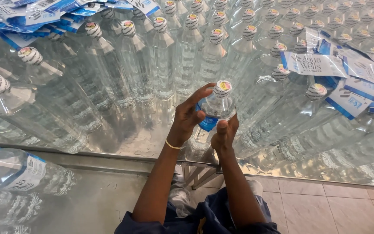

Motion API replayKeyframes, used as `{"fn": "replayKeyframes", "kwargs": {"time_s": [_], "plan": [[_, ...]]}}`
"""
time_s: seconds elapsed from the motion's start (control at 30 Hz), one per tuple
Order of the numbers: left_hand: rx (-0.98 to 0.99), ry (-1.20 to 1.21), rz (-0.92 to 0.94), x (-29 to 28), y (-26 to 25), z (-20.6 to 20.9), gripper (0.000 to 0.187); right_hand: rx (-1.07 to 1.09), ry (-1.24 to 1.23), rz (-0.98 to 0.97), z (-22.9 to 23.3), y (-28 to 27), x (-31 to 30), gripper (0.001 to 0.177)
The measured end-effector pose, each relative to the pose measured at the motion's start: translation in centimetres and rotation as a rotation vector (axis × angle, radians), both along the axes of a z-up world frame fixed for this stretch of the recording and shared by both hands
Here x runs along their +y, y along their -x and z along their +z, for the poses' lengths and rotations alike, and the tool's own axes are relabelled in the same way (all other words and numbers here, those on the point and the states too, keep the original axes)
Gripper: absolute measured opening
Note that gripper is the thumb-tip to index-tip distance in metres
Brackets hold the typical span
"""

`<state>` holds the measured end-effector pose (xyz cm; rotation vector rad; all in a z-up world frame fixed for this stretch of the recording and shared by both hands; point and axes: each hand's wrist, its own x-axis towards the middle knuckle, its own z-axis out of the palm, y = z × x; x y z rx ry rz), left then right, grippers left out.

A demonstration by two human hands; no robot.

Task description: Applying adhesive labels to the necks of plastic water bottles on a production table.

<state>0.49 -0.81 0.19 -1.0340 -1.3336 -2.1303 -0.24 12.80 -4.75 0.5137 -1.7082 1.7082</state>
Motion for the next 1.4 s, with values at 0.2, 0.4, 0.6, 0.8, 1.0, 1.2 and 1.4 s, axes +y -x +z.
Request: {"fn": "replayKeyframes", "kwargs": {"time_s": [0.2,0.4,0.6,0.8,1.0,1.2,1.4], "plan": [[0.006,-0.016,0.014,0.1,-0.2,0.5,0.062,-0.003,0.015,0.045,1.9,-0.8,-0.5,0.105],[-0.027,-0.018,0.050,0.5,-0.3,0.5,0.057,0.033,0.006,0.035,1.7,-1.1,-0.8,0.108],[-0.037,-0.036,0.065,0.8,0.2,-0.3,0.061,0.033,-0.016,0.029,1.9,-1.4,-0.9,0.113],[-0.059,-0.056,-0.028,0.1,0.2,-0.5,0.084,0.012,0.068,0.094,1.6,-1.5,-0.7,0.113],[-0.159,0.084,-0.083,-1.6,0.4,-0.7,0.085,0.006,0.030,0.058,0.8,-1.2,-0.6,0.106],[-0.218,0.085,-0.217,-2.1,0.7,-1.4,0.090,0.010,0.011,0.053,-0.6,-0.4,-0.4,0.107],[-0.237,0.110,-0.227,-2.4,1.2,-1.7,0.086,-0.018,-0.012,0.048,-2.1,0.6,0.6,0.110]]}}
